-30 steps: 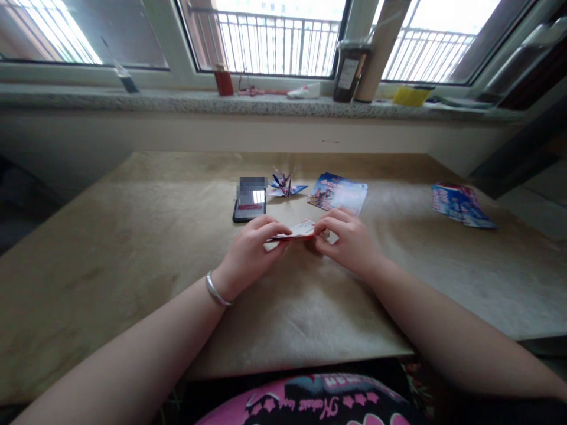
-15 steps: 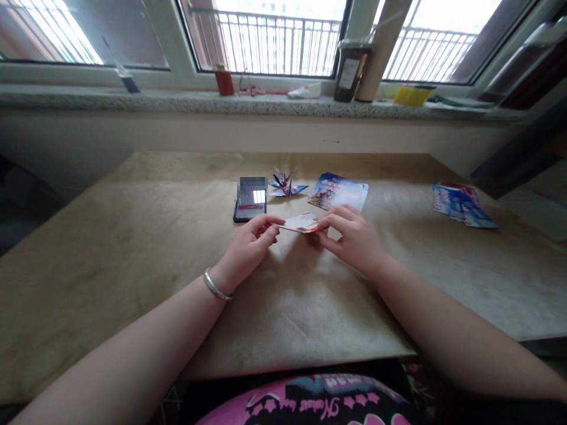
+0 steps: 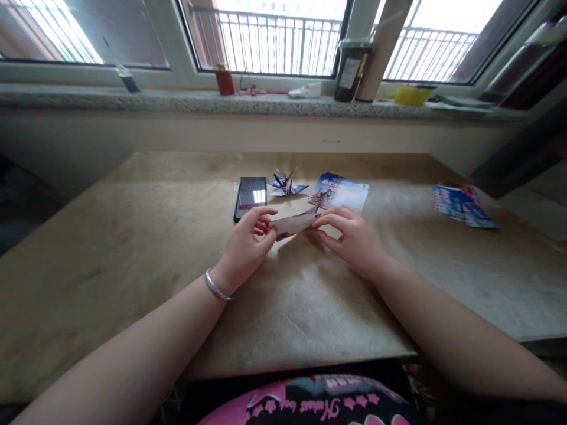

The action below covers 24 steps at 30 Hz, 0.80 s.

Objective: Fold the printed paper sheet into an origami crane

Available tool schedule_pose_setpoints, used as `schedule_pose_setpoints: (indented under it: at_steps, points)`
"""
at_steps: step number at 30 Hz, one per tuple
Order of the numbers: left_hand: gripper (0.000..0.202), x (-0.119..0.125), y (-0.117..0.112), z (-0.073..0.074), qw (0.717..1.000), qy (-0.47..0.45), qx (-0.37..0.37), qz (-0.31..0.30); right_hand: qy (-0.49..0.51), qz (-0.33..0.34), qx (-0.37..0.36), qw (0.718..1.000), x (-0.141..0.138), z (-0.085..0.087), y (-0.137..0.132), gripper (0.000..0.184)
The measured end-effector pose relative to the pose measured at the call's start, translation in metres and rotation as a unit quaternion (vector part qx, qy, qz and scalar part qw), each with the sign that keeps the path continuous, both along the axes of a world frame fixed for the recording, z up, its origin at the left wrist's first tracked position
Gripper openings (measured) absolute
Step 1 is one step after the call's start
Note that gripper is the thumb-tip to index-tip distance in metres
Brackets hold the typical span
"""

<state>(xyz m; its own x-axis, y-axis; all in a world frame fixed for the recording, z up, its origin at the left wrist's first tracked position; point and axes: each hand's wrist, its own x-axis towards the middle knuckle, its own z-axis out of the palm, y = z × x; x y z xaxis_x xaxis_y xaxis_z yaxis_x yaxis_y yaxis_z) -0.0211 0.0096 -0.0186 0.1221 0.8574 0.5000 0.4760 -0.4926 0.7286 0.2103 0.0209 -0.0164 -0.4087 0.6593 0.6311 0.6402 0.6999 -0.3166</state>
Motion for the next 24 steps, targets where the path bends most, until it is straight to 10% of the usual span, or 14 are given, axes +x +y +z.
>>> schedule_pose_setpoints:
  at_steps: [24]
  points:
    - [0.014,-0.0009,-0.0074,0.0106,0.984,0.101,0.077,-0.122,-0.073,0.036,-0.059,0.995,0.0028,0.0003,-0.0001,0.009]
